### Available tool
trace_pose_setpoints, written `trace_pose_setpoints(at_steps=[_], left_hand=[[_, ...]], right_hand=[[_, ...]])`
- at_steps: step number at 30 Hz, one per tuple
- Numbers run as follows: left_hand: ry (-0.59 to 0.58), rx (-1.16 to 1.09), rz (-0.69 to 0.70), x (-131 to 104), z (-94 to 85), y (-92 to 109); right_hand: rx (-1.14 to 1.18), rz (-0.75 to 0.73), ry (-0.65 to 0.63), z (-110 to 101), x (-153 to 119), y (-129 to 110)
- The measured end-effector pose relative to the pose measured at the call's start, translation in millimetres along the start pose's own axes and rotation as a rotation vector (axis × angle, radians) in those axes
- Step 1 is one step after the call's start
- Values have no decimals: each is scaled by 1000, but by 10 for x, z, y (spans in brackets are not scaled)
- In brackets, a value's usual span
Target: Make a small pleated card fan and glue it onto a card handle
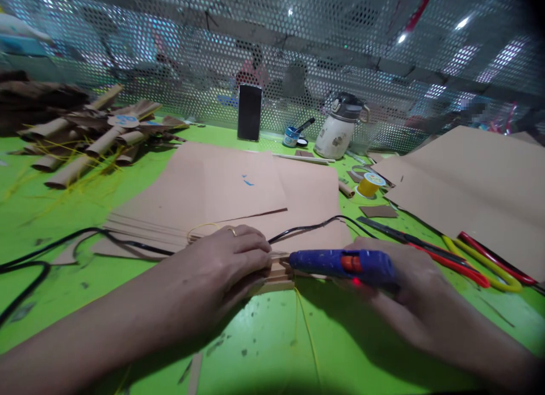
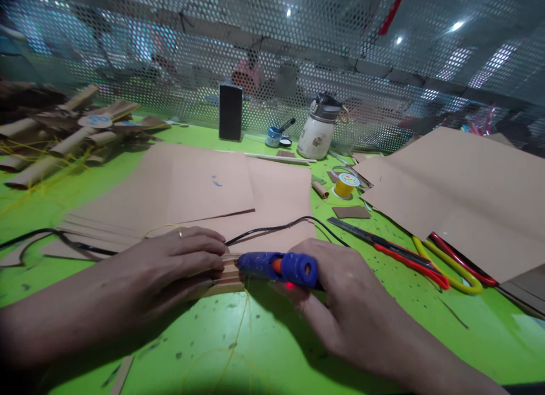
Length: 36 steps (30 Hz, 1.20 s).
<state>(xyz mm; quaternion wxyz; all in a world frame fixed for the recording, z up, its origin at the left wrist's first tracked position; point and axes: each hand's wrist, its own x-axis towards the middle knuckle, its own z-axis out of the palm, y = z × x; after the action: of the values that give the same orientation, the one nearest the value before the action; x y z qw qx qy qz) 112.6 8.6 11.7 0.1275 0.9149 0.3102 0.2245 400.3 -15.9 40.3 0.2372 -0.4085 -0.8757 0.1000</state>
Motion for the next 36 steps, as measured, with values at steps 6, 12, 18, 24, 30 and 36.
trace_pose_setpoints(at_steps=[6, 12, 18, 24, 30, 36], left_hand=[[-79, -31, -30, 15, -37, 23], [-62, -14, -25, 5, -38, 40], [-61, -10, -66, -19, -28, 29], [-81, -40, -77, -6, -44, 37], [-80, -29, -63, 4, -25, 35], [-87, -15, -57, -1, -40, 40]], right_hand=[[12, 22, -14, -34, 17, 13], [22, 29, -53, -34, 7, 45], [73, 42, -59, -43, 5, 69], [87, 37, -54, -43, 17, 88], [107, 18, -38, -24, -9, 106], [61, -29, -38, -24, 1, 69]])
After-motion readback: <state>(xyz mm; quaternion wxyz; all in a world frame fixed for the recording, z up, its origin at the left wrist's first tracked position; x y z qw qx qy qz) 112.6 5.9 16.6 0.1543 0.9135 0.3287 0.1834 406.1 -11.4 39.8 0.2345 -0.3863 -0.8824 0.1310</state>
